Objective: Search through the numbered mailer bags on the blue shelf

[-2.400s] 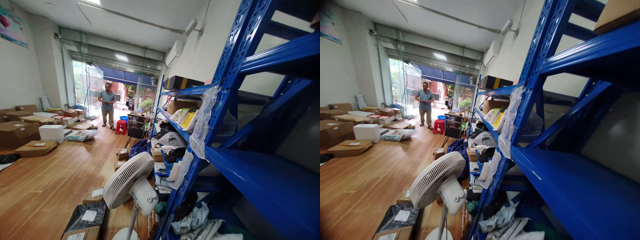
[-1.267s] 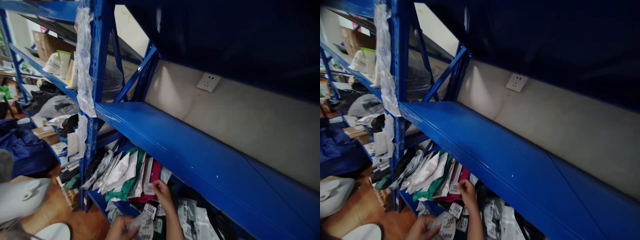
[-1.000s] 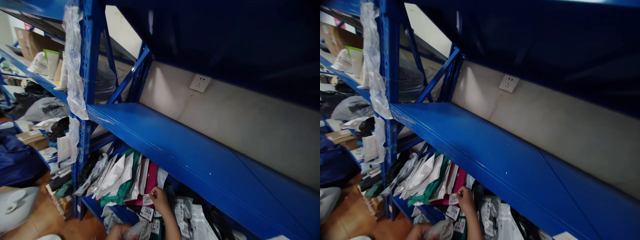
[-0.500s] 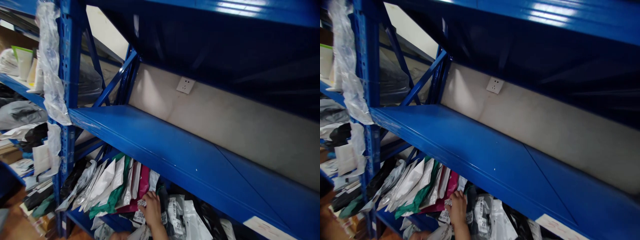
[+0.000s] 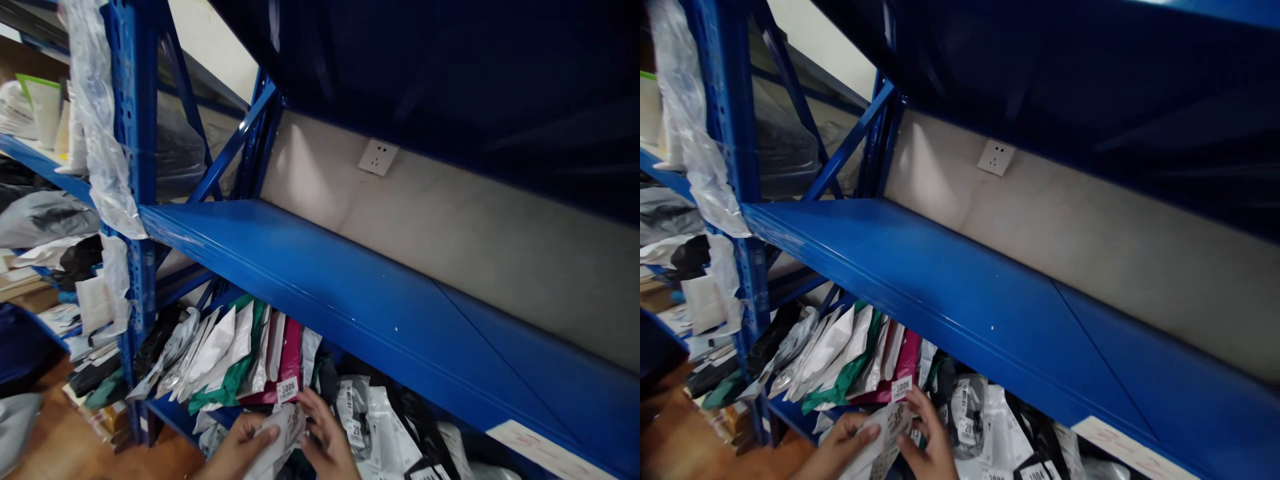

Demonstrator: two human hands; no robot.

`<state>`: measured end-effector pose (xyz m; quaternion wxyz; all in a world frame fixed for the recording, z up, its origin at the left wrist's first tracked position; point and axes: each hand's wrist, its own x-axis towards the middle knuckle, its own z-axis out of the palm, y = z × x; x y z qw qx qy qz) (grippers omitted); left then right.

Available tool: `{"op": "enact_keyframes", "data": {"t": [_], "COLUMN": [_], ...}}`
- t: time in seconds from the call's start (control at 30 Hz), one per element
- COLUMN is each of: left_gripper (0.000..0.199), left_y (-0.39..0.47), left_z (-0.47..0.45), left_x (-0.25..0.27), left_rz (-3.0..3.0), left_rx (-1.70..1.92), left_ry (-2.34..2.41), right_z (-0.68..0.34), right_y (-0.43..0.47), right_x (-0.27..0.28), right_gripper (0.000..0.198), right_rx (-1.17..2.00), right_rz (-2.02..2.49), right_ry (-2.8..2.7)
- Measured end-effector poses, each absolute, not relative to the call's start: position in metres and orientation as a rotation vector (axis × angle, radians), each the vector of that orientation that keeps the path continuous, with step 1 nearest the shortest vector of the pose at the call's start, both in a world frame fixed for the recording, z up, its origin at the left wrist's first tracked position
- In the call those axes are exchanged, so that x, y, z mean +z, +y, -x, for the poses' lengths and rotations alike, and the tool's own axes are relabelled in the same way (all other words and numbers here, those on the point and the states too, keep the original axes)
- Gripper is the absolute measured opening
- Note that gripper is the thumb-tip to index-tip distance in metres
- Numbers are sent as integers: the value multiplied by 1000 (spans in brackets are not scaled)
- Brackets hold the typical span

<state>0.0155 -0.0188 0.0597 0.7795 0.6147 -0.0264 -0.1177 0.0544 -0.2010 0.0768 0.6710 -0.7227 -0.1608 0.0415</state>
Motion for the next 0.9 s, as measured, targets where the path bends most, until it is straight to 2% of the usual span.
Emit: {"op": "enact_keyframes", "data": {"t": [0.13,0.23,0.3,0.53,0.6,0.73,0.9], "left_gripper": [57,45,36,58,57,55,68], "left_y": [2,21,27,3,-2,-8,-23], "left_z": [-15,-15,-13,-12,-14,-17,-24], "left_x": [73,76,76,64,59,49,31], "left_rz": [-1675,-2219,-2334,-1594,-1478,-1392,-1474], "left_rx": [-105,80,73,38,12,16,100], "left_ry": [-166,-185,-154,-11,-23,14,226], "right_z": [-63,-65,-64,-64,-66,-73,-77], "right_y": [-185,-180,-174,-147,-148,-158,-156], "right_x": [85,78,66,30,33,45,43], "right_gripper": [39,41,46,48,43,30,36], "right_rx": [260,192,170,161,116,159,220], "right_rz": [1609,1517,1453,1453,1552,1695,1680], "right_ry": [-360,-242,-209,-248,-271,-398,-347]}}
